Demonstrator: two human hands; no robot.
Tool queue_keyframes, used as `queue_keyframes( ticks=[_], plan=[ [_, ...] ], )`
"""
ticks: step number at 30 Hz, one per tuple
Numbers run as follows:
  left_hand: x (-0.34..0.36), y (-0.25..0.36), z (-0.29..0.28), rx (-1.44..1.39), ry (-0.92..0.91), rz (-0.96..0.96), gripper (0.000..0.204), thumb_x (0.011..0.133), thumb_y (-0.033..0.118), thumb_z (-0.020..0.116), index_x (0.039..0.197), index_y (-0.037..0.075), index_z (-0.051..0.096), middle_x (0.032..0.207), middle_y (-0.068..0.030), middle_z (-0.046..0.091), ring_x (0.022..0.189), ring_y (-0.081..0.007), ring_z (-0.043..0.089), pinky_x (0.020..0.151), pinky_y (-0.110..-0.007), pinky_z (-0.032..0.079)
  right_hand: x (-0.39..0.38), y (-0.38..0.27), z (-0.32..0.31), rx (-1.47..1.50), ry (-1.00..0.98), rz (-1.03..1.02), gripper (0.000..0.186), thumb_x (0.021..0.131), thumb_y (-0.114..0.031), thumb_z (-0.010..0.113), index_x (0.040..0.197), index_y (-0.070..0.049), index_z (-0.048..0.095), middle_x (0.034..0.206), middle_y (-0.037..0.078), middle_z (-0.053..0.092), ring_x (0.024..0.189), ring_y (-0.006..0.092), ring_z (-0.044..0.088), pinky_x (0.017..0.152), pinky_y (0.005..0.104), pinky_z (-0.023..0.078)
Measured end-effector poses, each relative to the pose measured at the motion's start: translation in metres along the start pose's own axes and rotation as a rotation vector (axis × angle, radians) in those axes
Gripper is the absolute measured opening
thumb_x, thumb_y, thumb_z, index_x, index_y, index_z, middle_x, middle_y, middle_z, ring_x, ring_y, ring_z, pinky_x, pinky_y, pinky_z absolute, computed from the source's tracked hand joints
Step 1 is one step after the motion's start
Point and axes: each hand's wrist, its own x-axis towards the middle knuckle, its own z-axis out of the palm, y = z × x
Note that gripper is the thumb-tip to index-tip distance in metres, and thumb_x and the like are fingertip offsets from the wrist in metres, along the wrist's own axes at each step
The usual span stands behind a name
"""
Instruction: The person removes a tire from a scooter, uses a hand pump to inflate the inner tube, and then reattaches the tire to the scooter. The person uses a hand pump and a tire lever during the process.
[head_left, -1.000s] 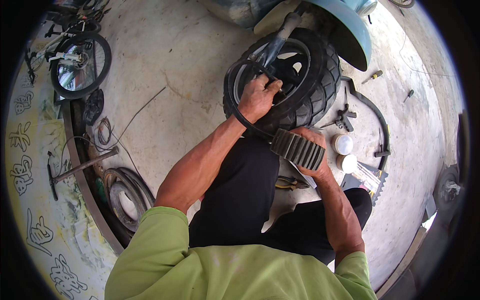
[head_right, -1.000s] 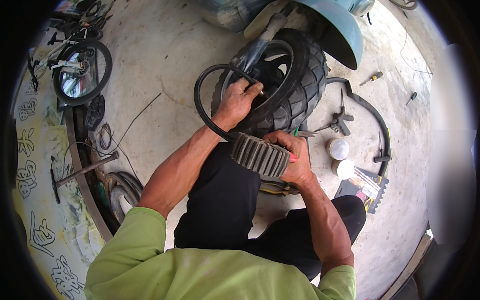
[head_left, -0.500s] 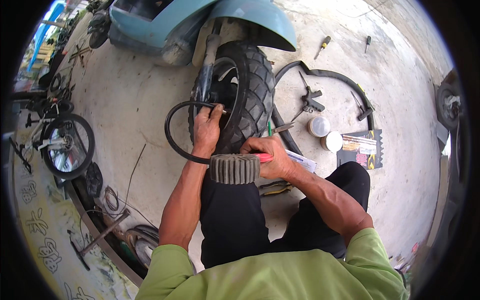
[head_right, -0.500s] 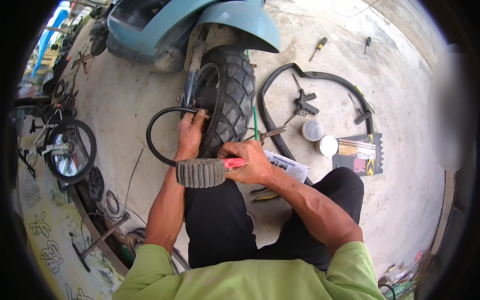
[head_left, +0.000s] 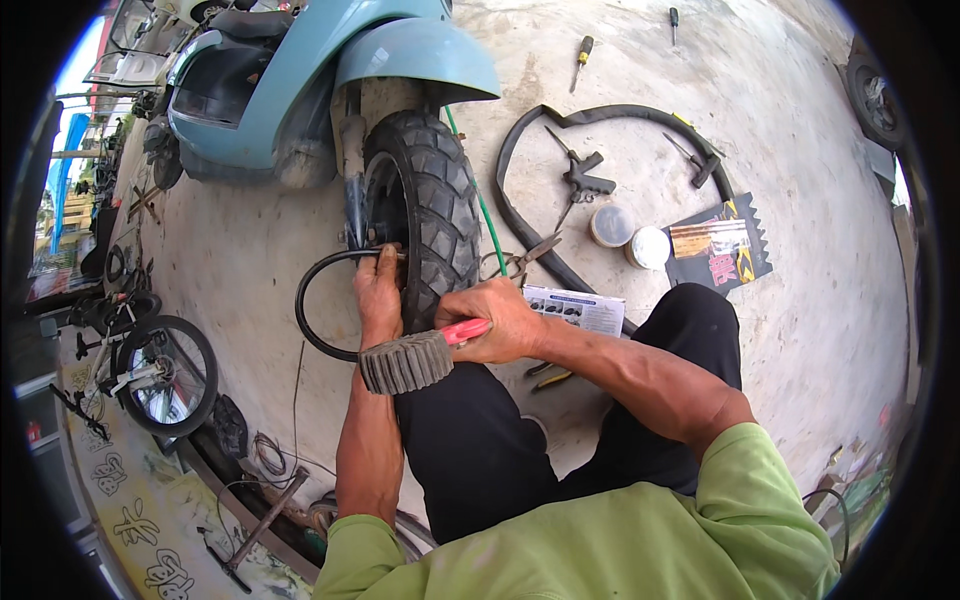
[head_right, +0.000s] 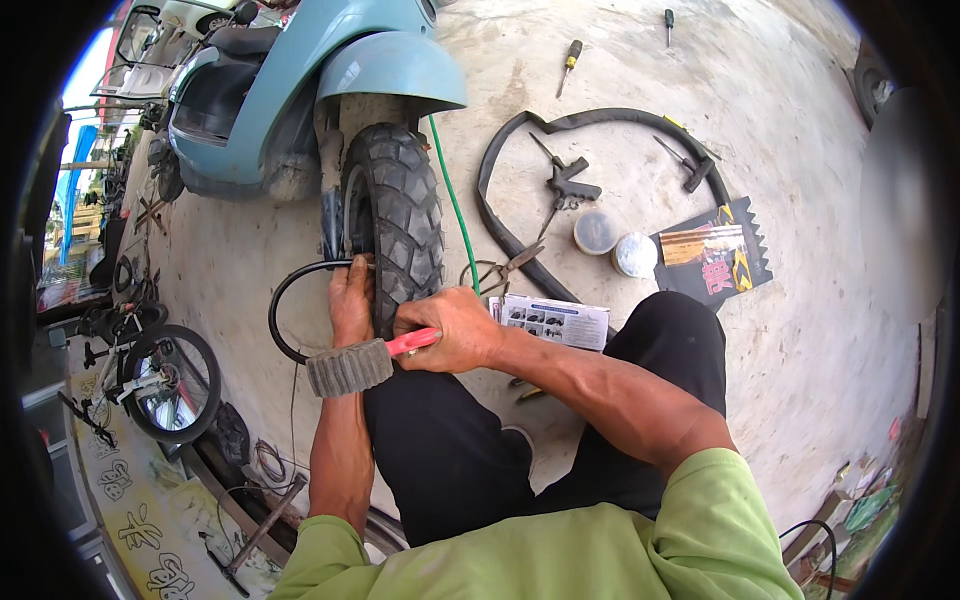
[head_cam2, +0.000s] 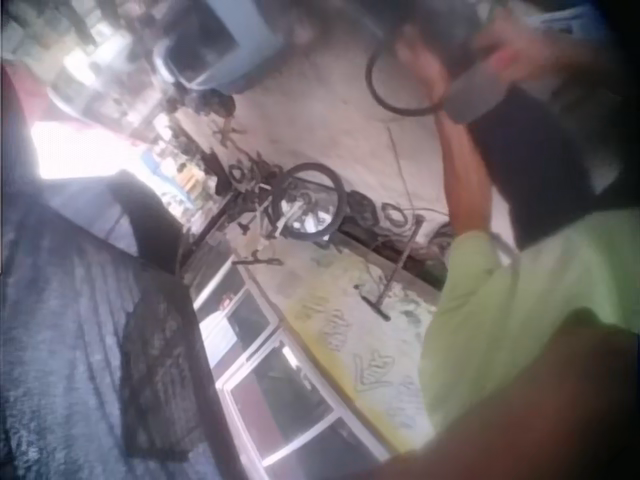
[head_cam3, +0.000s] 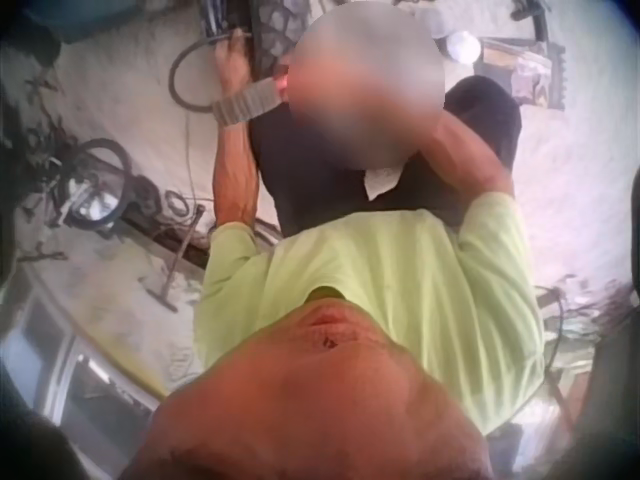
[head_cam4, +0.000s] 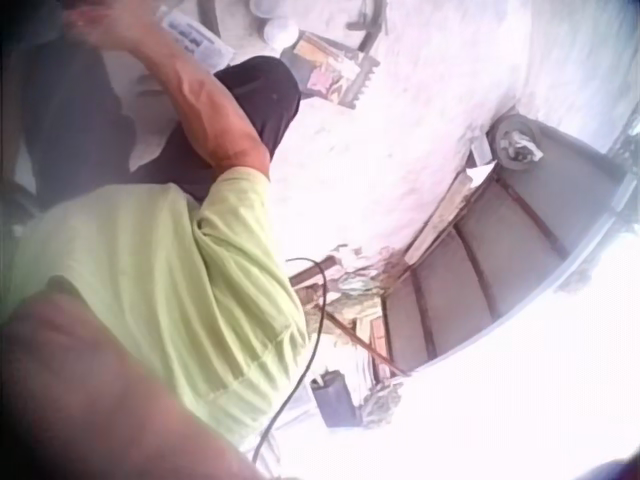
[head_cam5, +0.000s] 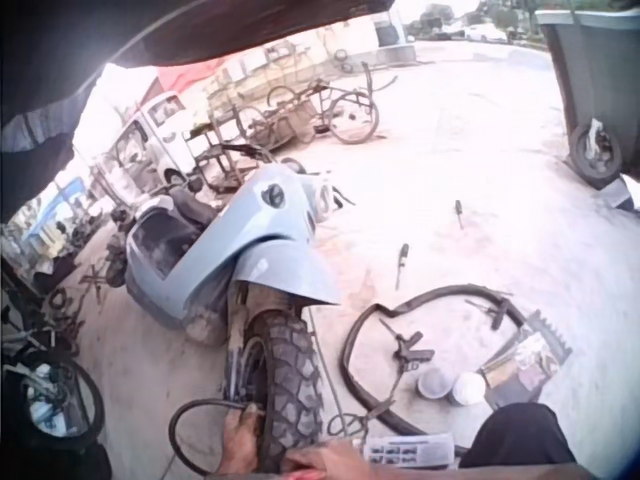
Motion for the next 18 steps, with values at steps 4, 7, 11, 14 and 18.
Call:
queue_keyframes(
  ticks=[4, 7, 11, 14, 18],
  plan=[
    [-0.0017, 0.0022, 0.0039, -0.061, 0.004, 0.023, 0.027, 0.109, 0.023, 0.062, 0.117, -0.002, 0.07, 0.098, -0.0017, 0.069, 0.084, -0.0101, 0.059, 0.074, -0.027, 0.049, -0.0009, 0.0001, -0.0008, -0.012, -0.018, 0.019, 0.023, 0.071, -0.032, 0.082, 0.083, -0.014, 0.073, 0.073, 0.01, 0.072, 0.07, 0.0345, 0.072, 0.063, 0.0441, 0.056],
    [-0.0017, 0.0018, 0.0043, -0.075, 0.0, 0.023, 0.028, 0.108, 0.024, 0.062, 0.117, -0.002, 0.07, 0.1, -0.0028, 0.069, 0.086, -0.0111, 0.06, 0.076, -0.028, 0.05, -0.0011, -0.0009, -0.0018, -0.014, -0.031, 0.036, 0.024, 0.071, -0.032, 0.081, 0.083, -0.014, 0.073, 0.074, 0.01, 0.072, 0.071, 0.0345, 0.072, 0.064, 0.0446, 0.056],
    [-0.0033, 0.0031, 0.0047, -0.073, 0.002, 0.017, 0.029, 0.108, 0.025, 0.063, 0.118, -0.002, 0.069, 0.102, -0.0041, 0.07, 0.088, -0.0122, 0.062, 0.078, -0.029, 0.051, -0.0017, 0.0011, -0.0003, -0.01, -0.029, 0.031, 0.023, 0.071, -0.032, 0.081, 0.083, -0.014, 0.073, 0.074, 0.009, 0.073, 0.071, 0.0344, 0.072, 0.064, 0.0446, 0.057],
    [-0.0031, 0.0028, 0.0029, -0.05, -0.001, 0.016, 0.03, 0.108, 0.026, 0.063, 0.118, -0.002, 0.069, 0.102, -0.0046, 0.07, 0.088, -0.0128, 0.062, 0.079, -0.029, 0.052, -0.002, 0.0005, 0.0001, -0.011, -0.024, 0.034, 0.023, 0.072, -0.033, 0.081, 0.083, -0.014, 0.073, 0.075, 0.009, 0.073, 0.071, 0.0341, 0.072, 0.064, 0.0445, 0.057],
    [-0.0037, 0.0035, 0.0027, -0.035, 0.001, 0.001, 0.031, 0.108, 0.027, 0.063, 0.118, -0.002, 0.069, 0.102, -0.0046, 0.069, 0.088, -0.0129, 0.062, 0.079, -0.03, 0.052, -0.0024, 0.0006, 0.0005, -0.014, -0.018, 0.032, 0.023, 0.072, -0.033, 0.081, 0.082, -0.014, 0.073, 0.075, 0.008, 0.073, 0.071, 0.0337, 0.072, 0.063, 0.0445, 0.057]
  ],
)
